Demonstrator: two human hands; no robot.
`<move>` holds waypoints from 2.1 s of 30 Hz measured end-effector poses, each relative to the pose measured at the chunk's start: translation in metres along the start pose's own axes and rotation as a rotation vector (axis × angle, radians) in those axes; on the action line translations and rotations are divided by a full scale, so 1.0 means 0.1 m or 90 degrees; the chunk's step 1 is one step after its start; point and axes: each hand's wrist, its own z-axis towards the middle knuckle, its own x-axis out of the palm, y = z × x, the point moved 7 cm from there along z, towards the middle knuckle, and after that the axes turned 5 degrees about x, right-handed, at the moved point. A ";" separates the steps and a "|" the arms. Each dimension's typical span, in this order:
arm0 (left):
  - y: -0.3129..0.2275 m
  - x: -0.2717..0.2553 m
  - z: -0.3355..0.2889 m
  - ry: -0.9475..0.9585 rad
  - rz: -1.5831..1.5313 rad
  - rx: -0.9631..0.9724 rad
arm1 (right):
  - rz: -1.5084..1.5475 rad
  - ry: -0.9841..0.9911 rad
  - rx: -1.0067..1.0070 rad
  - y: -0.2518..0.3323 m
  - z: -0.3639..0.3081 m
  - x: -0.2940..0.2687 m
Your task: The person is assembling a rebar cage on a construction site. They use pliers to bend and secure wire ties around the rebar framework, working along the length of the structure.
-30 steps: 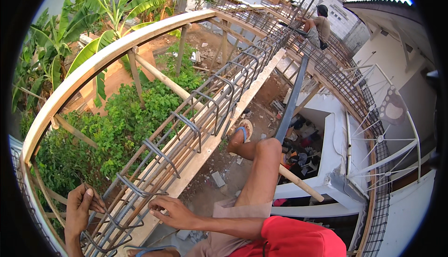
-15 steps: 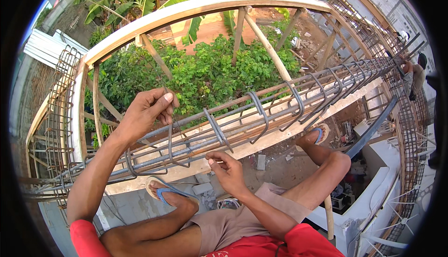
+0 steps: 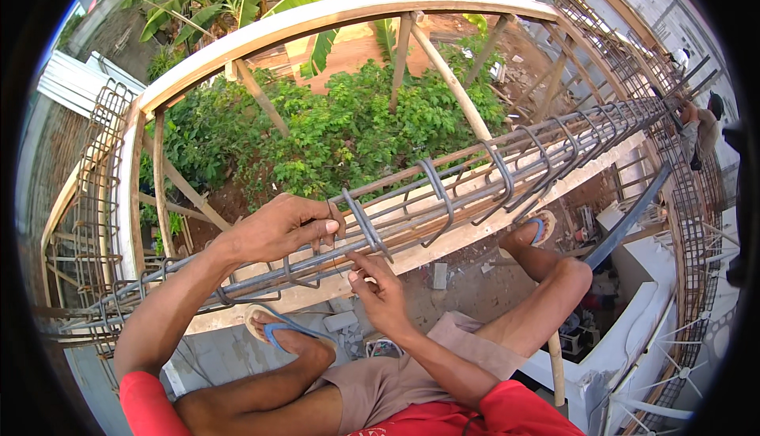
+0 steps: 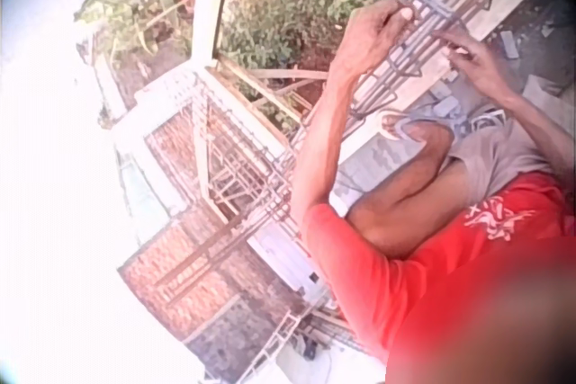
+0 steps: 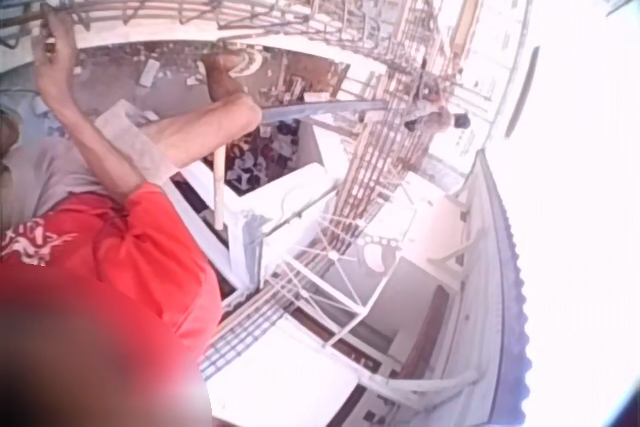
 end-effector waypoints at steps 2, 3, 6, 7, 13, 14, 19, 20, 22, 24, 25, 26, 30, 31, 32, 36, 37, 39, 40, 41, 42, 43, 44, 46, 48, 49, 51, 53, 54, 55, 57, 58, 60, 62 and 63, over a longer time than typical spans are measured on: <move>0.06 0.04 0.04 -0.004 -0.025 -0.018 | -0.043 0.006 -0.012 0.04 0.01 0.03; 0.07 0.06 0.07 -0.004 -0.028 -0.018 | -0.055 0.002 -0.020 0.06 0.02 0.03; 0.09 0.08 0.12 -0.028 -0.028 -0.005 | -0.016 -0.022 -0.029 0.08 0.05 0.03; 0.08 0.09 0.14 -0.037 -0.028 0.003 | 0.018 -0.024 -0.038 0.09 0.06 0.03; 0.07 0.17 0.16 -0.110 -0.042 -0.044 | -0.058 -0.045 -0.051 0.14 0.03 -0.06; 0.06 0.17 0.16 -0.126 -0.033 -0.057 | -0.086 -0.069 -0.071 0.18 0.00 -0.11; 0.02 0.25 0.17 -0.176 -0.003 -0.113 | -0.084 -0.179 -0.114 0.29 -0.11 -0.39; 0.01 0.27 0.17 -0.185 -0.012 -0.111 | -0.098 -0.180 -0.092 0.26 -0.11 -0.42; -0.02 0.28 0.18 -0.210 -0.045 -0.094 | -0.111 -0.179 -0.082 0.23 -0.08 -0.45; -0.01 0.33 0.19 -0.193 -0.063 -0.107 | -0.180 -0.147 -0.117 0.25 -0.05 -0.41; 0.01 0.34 0.20 -0.186 -0.082 -0.111 | -0.212 -0.133 -0.134 0.25 -0.04 -0.38; 0.00 0.34 0.21 -0.186 -0.080 -0.100 | -0.221 -0.129 -0.138 0.25 -0.03 -0.37; 0.01 0.35 0.25 -0.199 -0.090 -0.082 | -0.228 -0.131 -0.128 0.25 -0.04 -0.36; 0.00 0.35 0.25 -0.204 -0.090 -0.080 | -0.220 -0.145 -0.118 0.26 -0.05 -0.36; 0.00 0.34 0.26 -0.208 -0.084 -0.087 | -0.210 -0.141 -0.125 0.29 -0.06 -0.36; -0.03 0.33 0.25 -0.201 -0.051 -0.103 | -0.167 -0.180 -0.107 0.37 -0.13 -0.41; -0.04 0.32 0.26 -0.194 -0.041 -0.099 | -0.157 -0.180 -0.111 0.39 -0.14 -0.43; -0.05 0.31 0.26 -0.188 -0.042 -0.097 | -0.217 -0.164 -0.137 0.46 -0.16 -0.44; -0.05 0.30 0.27 -0.187 -0.044 -0.093 | -0.244 -0.156 -0.151 0.49 -0.16 -0.45; -0.05 0.31 0.26 -0.189 -0.049 -0.093 | -0.251 -0.146 -0.172 0.52 -0.17 -0.46; -0.04 0.31 0.26 -0.194 -0.054 -0.093 | -0.255 -0.142 -0.186 0.54 -0.17 -0.47; -0.03 0.32 0.26 -0.191 -0.064 -0.099 | -0.251 -0.143 -0.197 0.56 -0.17 -0.49; -0.04 0.31 0.25 -0.204 -0.047 -0.084 | -0.268 -0.133 -0.201 0.57 -0.16 -0.49; -0.04 0.33 0.25 -0.212 -0.031 -0.075 | -0.277 -0.125 -0.199 0.57 -0.16 -0.50; -0.05 0.34 0.23 -0.223 -0.020 -0.071 | -0.286 -0.112 -0.171 0.54 -0.15 -0.49; -0.05 0.35 0.22 -0.226 -0.023 -0.078 | -0.285 -0.097 -0.149 0.51 -0.15 -0.48; -0.08 0.37 0.21 -0.226 -0.007 -0.063 | -0.304 -0.091 -0.140 0.50 -0.16 -0.48; -0.09 0.38 0.20 -0.223 0.000 -0.063 | -0.325 -0.079 -0.152 0.52 -0.18 -0.46; -0.09 0.38 0.20 -0.222 0.002 -0.068 | -0.337 -0.074 -0.174 0.55 -0.19 -0.46; -0.08 0.39 0.21 -0.217 -0.005 -0.075 | -0.340 -0.078 -0.192 0.60 -0.21 -0.46; -0.10 0.38 0.21 -0.219 0.017 -0.060 | -0.384 -0.053 -0.226 0.71 -0.24 -0.45; -0.10 0.38 0.22 -0.217 0.019 -0.056 | -0.393 -0.046 -0.247 0.79 -0.25 -0.47; -0.09 0.39 0.23 -0.218 0.012 -0.055 | -0.447 -0.009 -0.303 0.99 -0.26 -0.48; -0.09 0.39 0.23 -0.226 0.004 -0.051 | -0.514 0.038 -0.361 1.22 -0.22 -0.51; -0.10 0.39 0.23 -0.234 0.000 -0.045 | -0.559 0.067 -0.385 1.34 -0.16 -0.54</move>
